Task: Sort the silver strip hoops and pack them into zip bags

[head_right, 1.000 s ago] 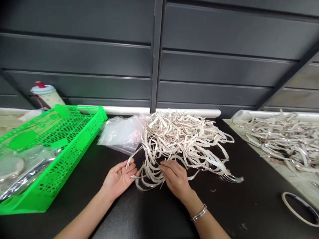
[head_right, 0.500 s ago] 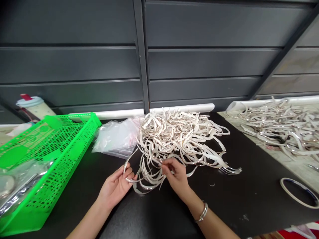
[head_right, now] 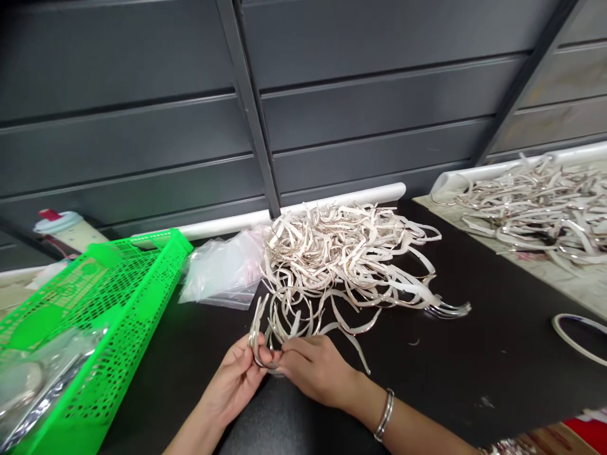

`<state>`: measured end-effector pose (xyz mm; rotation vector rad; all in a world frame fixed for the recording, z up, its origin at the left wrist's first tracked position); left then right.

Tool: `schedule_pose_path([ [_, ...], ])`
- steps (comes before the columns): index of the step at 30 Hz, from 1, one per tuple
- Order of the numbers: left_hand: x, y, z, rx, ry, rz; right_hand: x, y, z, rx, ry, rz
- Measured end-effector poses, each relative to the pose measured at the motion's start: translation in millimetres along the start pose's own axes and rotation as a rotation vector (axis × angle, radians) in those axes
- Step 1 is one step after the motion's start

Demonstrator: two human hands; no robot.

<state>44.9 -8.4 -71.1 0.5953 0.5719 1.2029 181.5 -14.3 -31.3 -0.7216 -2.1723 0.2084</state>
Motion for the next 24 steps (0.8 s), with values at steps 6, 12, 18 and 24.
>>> schedule_pose_path([
  [6, -1, 6, 4.2, 0.145, -0.009, 0.053, -4, 10, 11, 0.043, -0.09, 0.086],
  [12, -2, 6, 2.4, 0.174, 0.015, 0.062, -6, 10, 14, 0.1, -0.103, 0.095],
  [18, 1, 10, 2.2, 0.149, 0.049, 0.089, -2, 2, -4, 0.068, 0.114, 0.009],
  [24, 2, 13, -2.7, 0.101, 0.105, 0.124, -5, -2, -18, -0.067, 0.287, 0.012],
])
Point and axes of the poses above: each hand's wrist, its own x-axis towards the middle knuckle, its own z-axis out of the palm, y = z × x, the point moved 5 cm from there along x, towards the middle knuckle, and after that the axes turned 6 degrees about z, right-handed, at the moved point
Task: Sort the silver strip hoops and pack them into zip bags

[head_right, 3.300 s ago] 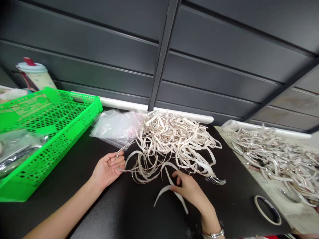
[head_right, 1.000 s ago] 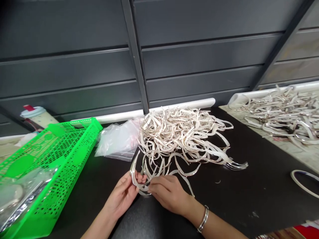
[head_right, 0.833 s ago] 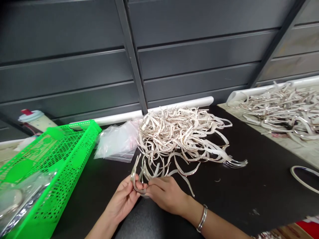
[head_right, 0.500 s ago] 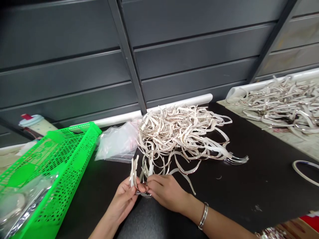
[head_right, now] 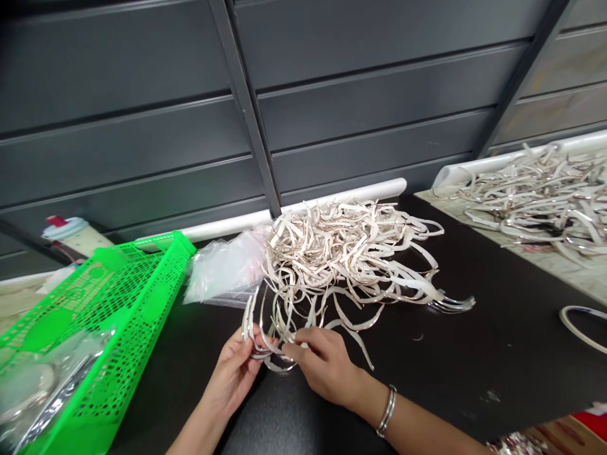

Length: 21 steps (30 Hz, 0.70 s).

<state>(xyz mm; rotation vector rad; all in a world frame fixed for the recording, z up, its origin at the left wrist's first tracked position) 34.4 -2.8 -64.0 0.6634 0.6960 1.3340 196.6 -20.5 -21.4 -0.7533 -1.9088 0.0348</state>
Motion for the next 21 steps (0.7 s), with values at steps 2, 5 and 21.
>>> schedule_pose_path([
  [2, 1, 2, -5.3, -0.029, 0.036, 0.025, -2, 4, 0, -0.037, 0.029, 0.043],
  [5, 4, 7, -13.9, -0.122, 0.089, 0.07, -3, 11, 5, -0.151, 0.041, 0.106],
  [21, -13, -6, -3.2, 0.849, -0.23, 0.205, -11, -18, 28, -0.184, -0.158, -0.209],
])
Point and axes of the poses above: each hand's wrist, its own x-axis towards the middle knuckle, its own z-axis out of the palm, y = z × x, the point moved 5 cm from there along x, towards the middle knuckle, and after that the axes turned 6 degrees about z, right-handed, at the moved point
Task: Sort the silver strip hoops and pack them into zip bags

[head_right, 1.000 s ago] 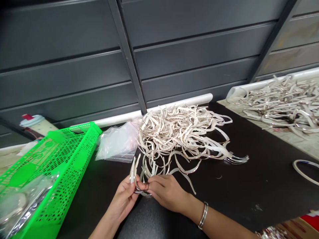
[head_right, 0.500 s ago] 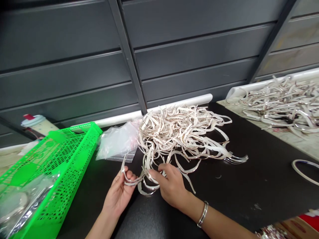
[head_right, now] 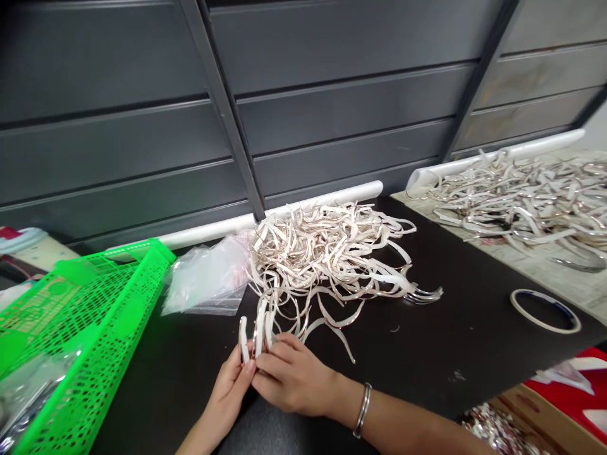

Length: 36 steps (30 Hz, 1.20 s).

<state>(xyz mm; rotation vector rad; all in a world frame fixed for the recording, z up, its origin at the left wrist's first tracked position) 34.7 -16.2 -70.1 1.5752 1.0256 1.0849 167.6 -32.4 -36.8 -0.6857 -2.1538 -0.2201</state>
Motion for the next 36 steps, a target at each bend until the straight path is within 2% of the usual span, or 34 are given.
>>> schedule_pose_path([
  [3, -1, 2, -1.8, 0.089, 0.0, 0.025, 3, -1, -7, 0.034, 0.046, -0.023],
  [6, 0, 5, -2.8, 0.056, 0.009, 0.045, 7, -3, -14, 0.07, 0.095, -0.043],
  [10, 4, 5, -1.1, -0.123, 0.006, 0.017, 11, 5, -20, 0.15, 0.13, 0.022],
  [13, 6, -3, -2.1, -0.325, 0.073, -0.059, 10, 28, -22, 0.146, 0.117, 0.115],
  [14, 6, -6, -2.7, -0.404, 0.102, -0.093, 9, 40, -22, 0.117, 0.095, 0.177],
  [16, 8, -10, -4.3, -0.558, 0.157, -0.164, 4, 74, -20, 0.022, -0.025, 0.397],
  [20, 13, -10, -8.6, -0.797, 0.223, -0.221, -26, 140, -17, -0.3, -0.487, 0.933],
  [22, 16, -8, -10.7, -0.882, 0.245, -0.211, -39, 154, -19, -0.413, -0.685, 1.05],
  [23, 17, -8, -11.4, -0.916, 0.254, -0.207, -42, 158, -19, -0.436, -0.74, 1.068],
  [25, 17, -8, -12.1, -0.969, 0.269, -0.206, -45, 160, -20, -0.45, -0.763, 1.078],
  [31, 17, -11, -13.4, -1.052, 0.3, -0.233, -47, 163, -23, -0.512, -0.676, 1.122],
  [36, 18, -12, -13.3, -1.098, 0.307, -0.271, -39, 160, -22, -0.397, -0.648, 1.056],
])
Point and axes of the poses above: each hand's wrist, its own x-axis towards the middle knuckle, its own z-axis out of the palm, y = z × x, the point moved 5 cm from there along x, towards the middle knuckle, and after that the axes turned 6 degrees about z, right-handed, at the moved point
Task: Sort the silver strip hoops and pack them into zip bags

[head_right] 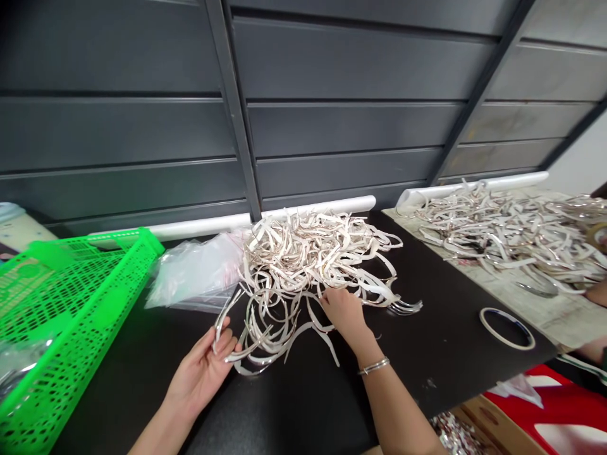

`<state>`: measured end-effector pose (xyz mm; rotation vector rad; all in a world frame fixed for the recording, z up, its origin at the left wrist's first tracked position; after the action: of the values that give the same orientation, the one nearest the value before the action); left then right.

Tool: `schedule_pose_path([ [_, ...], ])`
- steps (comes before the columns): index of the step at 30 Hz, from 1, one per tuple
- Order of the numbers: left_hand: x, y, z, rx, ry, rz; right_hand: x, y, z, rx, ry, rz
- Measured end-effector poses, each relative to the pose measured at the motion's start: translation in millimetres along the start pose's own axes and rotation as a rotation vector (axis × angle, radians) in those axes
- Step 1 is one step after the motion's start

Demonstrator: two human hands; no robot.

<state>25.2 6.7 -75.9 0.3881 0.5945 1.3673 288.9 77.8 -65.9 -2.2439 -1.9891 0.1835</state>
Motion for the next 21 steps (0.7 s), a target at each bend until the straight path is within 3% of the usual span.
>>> schedule_pose_path([
  [4, 0, -1, 0.7, -0.008, -0.005, 0.0, -13, -25, -10, 0.458, 0.049, -0.246],
  [8, -1, -2, 2.3, 0.002, -0.026, 0.018, -43, -53, -19, 0.763, 0.25, -0.502],
  [11, -2, -3, 2.7, 0.029, -0.052, 0.026, -69, -72, -22, 0.722, 0.403, -0.683],
  [15, -4, -6, 3.5, 0.068, -0.085, 0.036, -93, -88, -22, 0.592, 0.56, -0.78],
  [21, -10, -11, 10.6, 0.099, -0.128, 0.019, -106, -100, -14, 0.507, 0.55, -0.858],
])
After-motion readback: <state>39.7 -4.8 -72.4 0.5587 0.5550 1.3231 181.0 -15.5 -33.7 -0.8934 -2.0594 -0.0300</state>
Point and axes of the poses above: each hand's wrist, its own x-axis towards the middle knuckle, its own z-axis out of the palm, y = z × x, the point moved 5 cm from there along x, towards the middle knuckle, and after that the axes turned 6 degrees about z, right-handed, at the moved point
